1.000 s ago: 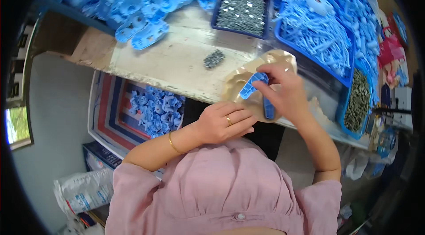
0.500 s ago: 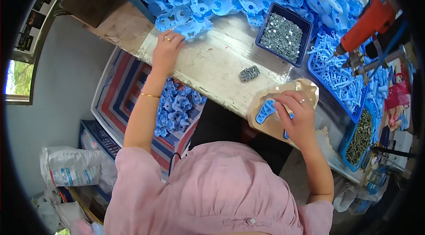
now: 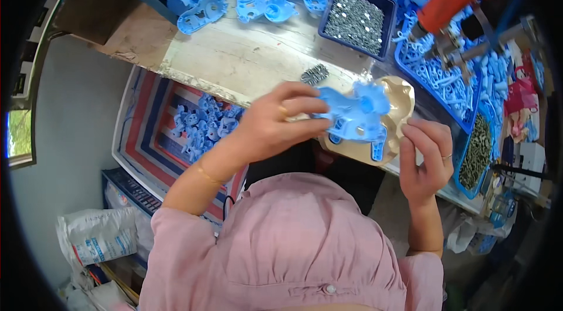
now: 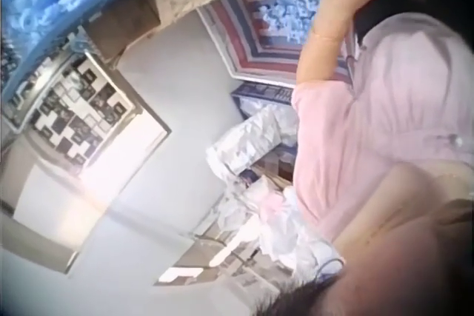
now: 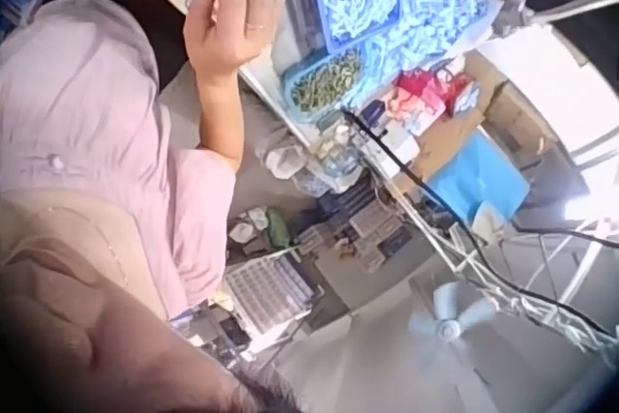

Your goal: Assembling plastic toy components and securing them with a pneumatic screwdriver.

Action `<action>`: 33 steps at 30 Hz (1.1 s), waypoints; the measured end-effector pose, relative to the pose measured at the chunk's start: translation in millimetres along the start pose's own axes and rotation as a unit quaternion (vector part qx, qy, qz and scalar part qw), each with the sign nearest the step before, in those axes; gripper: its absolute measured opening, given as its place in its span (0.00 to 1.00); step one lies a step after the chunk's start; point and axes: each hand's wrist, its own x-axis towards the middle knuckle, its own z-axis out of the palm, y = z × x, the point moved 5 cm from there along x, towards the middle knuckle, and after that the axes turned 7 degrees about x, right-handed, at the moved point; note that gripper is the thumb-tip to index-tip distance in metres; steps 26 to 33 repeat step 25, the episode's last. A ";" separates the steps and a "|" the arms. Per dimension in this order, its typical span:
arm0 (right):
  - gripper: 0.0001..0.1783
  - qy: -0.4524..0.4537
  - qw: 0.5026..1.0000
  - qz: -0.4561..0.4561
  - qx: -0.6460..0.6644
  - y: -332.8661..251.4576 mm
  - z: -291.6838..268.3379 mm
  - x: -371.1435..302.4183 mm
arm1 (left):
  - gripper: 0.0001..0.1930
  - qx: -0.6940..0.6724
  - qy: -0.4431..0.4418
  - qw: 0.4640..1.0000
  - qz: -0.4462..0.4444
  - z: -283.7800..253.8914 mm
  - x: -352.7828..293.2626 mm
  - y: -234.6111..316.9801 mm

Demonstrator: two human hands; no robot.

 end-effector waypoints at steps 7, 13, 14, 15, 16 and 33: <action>0.17 -0.178 0.979 0.098 -0.002 18.8 37.8 -26.4 | 0.21 -0.015 -0.045 0.998 0.033 76.9 0.9 10.6; 0.22 -0.257 0.961 0.105 -0.012 37.7 53.5 -53.2 | 0.35 -0.057 -0.086 0.989 -0.106 82.4 -4.1 -5.3; 0.24 -0.270 0.957 0.101 -0.018 37.3 54.5 -54.1 | 0.37 -0.065 -0.102 0.985 -0.120 84.3 -5.5 -6.9; 0.24 -0.270 0.957 0.103 -0.018 36.6 54.5 -53.4 | 0.38 -0.073 -0.119 0.981 -0.133 86.3 -6.7 -8.4; 0.25 -0.276 0.955 0.101 -0.033 35.0 55.0 -52.5 | 0.38 -0.075 -0.120 0.981 -0.132 86.0 -6.4 -8.2; 0.30 -0.353 0.928 0.100 -0.062 38.2 58.5 -51.0 | 0.42 -0.076 -0.151 0.979 -0.117 90.9 8.5 -1.4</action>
